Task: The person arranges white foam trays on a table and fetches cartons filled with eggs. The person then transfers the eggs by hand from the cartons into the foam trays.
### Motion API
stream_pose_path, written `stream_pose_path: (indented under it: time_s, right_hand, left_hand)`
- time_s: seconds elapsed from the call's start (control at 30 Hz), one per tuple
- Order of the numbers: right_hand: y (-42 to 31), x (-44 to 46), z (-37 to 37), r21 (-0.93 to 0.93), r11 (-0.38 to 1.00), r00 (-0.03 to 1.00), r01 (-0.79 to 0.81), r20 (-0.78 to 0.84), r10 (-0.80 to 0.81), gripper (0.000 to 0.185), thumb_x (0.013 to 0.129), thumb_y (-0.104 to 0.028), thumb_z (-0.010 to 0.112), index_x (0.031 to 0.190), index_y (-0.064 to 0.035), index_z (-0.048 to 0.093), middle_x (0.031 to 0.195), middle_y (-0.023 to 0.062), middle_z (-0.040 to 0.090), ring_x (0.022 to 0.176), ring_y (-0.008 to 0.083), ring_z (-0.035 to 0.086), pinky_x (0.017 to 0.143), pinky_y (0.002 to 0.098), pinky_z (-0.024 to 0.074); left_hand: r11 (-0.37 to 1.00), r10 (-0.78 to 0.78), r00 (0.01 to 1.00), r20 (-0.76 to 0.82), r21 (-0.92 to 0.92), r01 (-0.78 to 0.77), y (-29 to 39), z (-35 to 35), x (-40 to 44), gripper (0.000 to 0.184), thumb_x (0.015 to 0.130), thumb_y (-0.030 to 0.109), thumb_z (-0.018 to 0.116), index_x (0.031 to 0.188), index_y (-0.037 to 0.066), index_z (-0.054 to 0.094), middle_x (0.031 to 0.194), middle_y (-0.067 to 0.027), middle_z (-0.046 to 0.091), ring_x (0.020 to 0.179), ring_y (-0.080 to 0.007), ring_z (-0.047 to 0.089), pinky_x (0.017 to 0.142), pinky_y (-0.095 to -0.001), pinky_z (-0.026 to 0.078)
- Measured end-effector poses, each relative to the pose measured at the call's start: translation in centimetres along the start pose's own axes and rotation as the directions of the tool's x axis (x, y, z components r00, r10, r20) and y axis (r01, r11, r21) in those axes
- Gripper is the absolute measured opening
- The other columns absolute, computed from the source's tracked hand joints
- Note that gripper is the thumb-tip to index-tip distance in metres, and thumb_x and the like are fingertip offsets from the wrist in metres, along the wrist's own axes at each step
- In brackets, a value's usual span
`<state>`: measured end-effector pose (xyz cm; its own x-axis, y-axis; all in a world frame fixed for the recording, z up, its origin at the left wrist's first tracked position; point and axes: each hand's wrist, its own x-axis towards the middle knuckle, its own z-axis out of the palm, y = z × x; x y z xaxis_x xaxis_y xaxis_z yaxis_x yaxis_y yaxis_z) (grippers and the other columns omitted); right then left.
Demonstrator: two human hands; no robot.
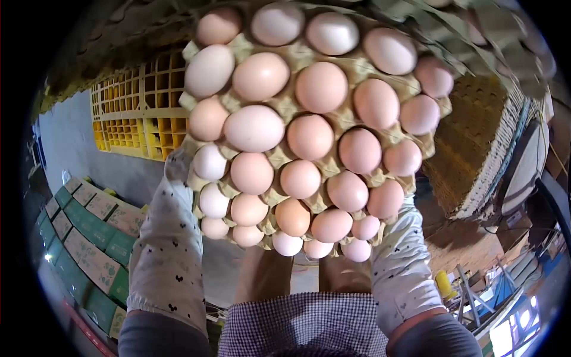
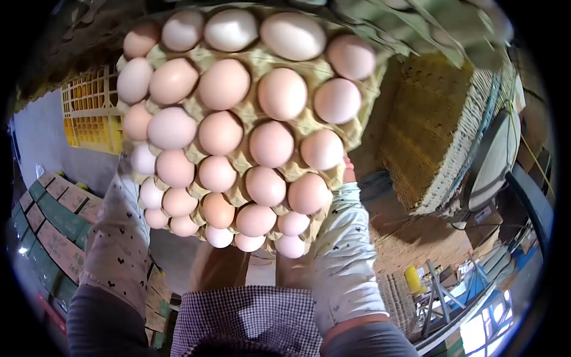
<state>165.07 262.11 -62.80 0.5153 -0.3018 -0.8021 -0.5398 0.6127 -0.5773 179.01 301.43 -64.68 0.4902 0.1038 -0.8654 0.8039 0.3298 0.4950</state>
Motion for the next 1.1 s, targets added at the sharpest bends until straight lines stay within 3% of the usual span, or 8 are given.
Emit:
stream_pose_path:
  time_s: [0.23, 0.4, 0.53, 0.63, 0.83, 0.97, 1.1]
  right_hand:
    - [0.0, -7.9, -3.3, -0.019, 0.999, 0.998, -0.042, -0.049, 0.041, 0.052, 0.096, -0.042, 0.051, 0.140, -0.0134, 0.049, 0.123, 0.0045, 0.061, 0.102, 0.0186, 0.057, 0.089, 0.0317, 0.0461]
    - [-1.9, -22.2, -8.4, -0.110, 0.984, 0.988, -0.137, -0.093, 0.127, 0.053, 0.095, -0.040, 0.051, 0.140, -0.0131, 0.049, 0.123, 0.0045, 0.060, 0.101, 0.0183, 0.057, 0.088, 0.0313, 0.0461]
    - [-5.5, -35.6, -12.0, -0.168, 0.980, 0.990, -0.103, -0.109, 0.085, 0.053, 0.095, -0.039, 0.051, 0.140, -0.0129, 0.049, 0.123, 0.0045, 0.060, 0.101, 0.0181, 0.057, 0.087, 0.0310, 0.0461]
    - [-8.0, -45.0, -14.6, -0.155, 0.988, 0.990, -0.012, -0.137, -0.009, 0.053, 0.094, -0.038, 0.051, 0.140, -0.0128, 0.048, 0.122, 0.0045, 0.060, 0.100, 0.0179, 0.057, 0.086, 0.0308, 0.0460]
    - [-14.5, -60.7, -20.3, -0.039, 0.960, 0.930, 0.276, -0.242, -0.277, 0.053, 0.094, -0.037, 0.051, 0.141, -0.0124, 0.048, 0.122, 0.0045, 0.060, 0.100, 0.0175, 0.057, 0.085, 0.0304, 0.0460]
    - [-11.7, -69.6, -26.0, 0.081, 0.884, 0.816, 0.461, -0.430, -0.386, 0.053, 0.093, -0.035, 0.051, 0.141, -0.0122, 0.048, 0.122, 0.0045, 0.060, 0.099, 0.0173, 0.057, 0.085, 0.0301, 0.0460]
    - [-6.9, -75.6, -34.1, 0.189, 0.797, 0.684, 0.574, -0.645, -0.340, 0.054, 0.093, -0.034, 0.051, 0.141, -0.0120, 0.047, 0.122, 0.0045, 0.060, 0.098, 0.0170, 0.057, 0.084, 0.0298, 0.0460]
  left_hand:
    - [0.999, 0.026, 0.999, 0.027, -0.029, -0.026, -3.4, -2.8, -14.9, 0.042, 0.103, 0.031, 0.044, 0.134, 0.004, 0.053, 0.131, -0.0089, 0.060, 0.115, -0.0233, 0.058, 0.102, -0.0365, 0.044]
    - [0.999, -0.038, 0.994, 0.104, -0.001, 0.038, -3.0, -1.6, -28.9, 0.041, 0.103, 0.030, 0.045, 0.133, 0.004, 0.053, 0.130, -0.0084, 0.060, 0.115, -0.0229, 0.058, 0.101, -0.0365, 0.044]
    - [0.997, -0.047, 0.954, 0.296, 0.067, 0.028, 0.0, 2.3, -37.8, 0.040, 0.102, 0.029, 0.046, 0.133, 0.005, 0.054, 0.130, -0.0081, 0.060, 0.115, -0.0226, 0.058, 0.101, -0.0366, 0.044]
    - [0.989, -0.049, 0.871, 0.490, 0.145, -0.026, 3.0, 8.3, -43.4, 0.039, 0.102, 0.029, 0.047, 0.132, 0.005, 0.054, 0.129, -0.0078, 0.061, 0.114, -0.0224, 0.058, 0.100, -0.0366, 0.044]
    - [0.931, -0.086, 0.601, 0.795, 0.279, -0.236, 8.2, 22.8, -58.1, 0.038, 0.101, 0.028, 0.048, 0.131, 0.005, 0.055, 0.129, -0.0073, 0.061, 0.114, -0.0220, 0.058, 0.100, -0.0366, 0.044]
    - [0.873, -0.212, 0.463, 0.861, 0.380, -0.306, 5.2, 25.8, -64.6, 0.037, 0.101, 0.027, 0.049, 0.131, 0.005, 0.056, 0.128, -0.0069, 0.061, 0.113, -0.0217, 0.058, 0.099, -0.0366, 0.044]
    - [0.779, -0.402, 0.330, 0.854, 0.508, -0.367, -4.6, 33.1, -70.5, 0.037, 0.101, 0.026, 0.050, 0.130, 0.006, 0.056, 0.128, -0.0065, 0.061, 0.113, -0.0214, 0.058, 0.099, -0.0367, 0.044]
